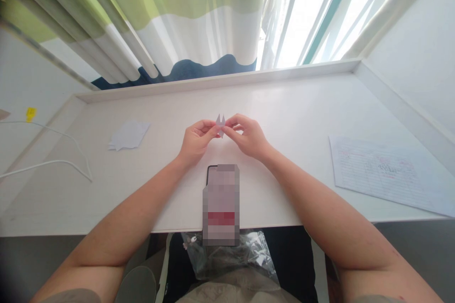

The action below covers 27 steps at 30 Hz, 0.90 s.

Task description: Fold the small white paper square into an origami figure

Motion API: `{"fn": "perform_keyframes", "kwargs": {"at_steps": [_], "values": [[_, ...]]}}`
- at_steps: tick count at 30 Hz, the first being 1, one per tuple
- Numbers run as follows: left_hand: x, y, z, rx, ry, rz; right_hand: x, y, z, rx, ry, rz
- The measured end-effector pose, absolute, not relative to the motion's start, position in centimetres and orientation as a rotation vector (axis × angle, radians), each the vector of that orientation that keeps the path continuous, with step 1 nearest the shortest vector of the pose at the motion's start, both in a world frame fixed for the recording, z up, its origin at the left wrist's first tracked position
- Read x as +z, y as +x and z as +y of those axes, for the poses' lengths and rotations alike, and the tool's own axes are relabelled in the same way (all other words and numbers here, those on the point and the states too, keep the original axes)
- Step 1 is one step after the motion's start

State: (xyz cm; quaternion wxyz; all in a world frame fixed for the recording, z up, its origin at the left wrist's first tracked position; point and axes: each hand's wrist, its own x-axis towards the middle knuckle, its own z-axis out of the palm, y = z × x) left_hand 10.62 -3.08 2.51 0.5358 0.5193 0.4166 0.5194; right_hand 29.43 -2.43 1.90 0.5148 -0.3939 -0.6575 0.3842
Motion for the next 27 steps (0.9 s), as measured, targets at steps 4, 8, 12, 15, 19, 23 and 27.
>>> {"fn": "perform_keyframes", "kwargs": {"at_steps": [4,8,12,15,19,23,27], "values": [[2.61,10.58,-3.03,1.223,1.23,0.956,2.09,29.49,-2.59,0.987,-0.918,-1.564],[2.71,10.58,-3.13,1.214,1.259,0.959,2.28,29.51,-2.69,1.128,-0.912,-1.522],[2.93,10.56,-3.32,1.201,1.31,0.979,2.26,29.55,-2.61,1.24,-0.886,-1.447],[3.13,10.55,-3.36,1.182,1.356,0.981,2.22,29.51,-2.59,1.256,-0.88,-1.444],[3.11,10.62,-3.21,1.164,1.398,0.983,2.22,29.32,-2.6,1.254,-0.896,-1.427],[2.66,10.65,-2.98,1.19,1.401,1.014,2.13,29.16,-2.52,1.27,-0.93,-1.38],[2.58,10.48,-2.84,1.167,1.334,0.987,2.28,29.3,-2.49,1.266,-0.932,-1.398]]}}
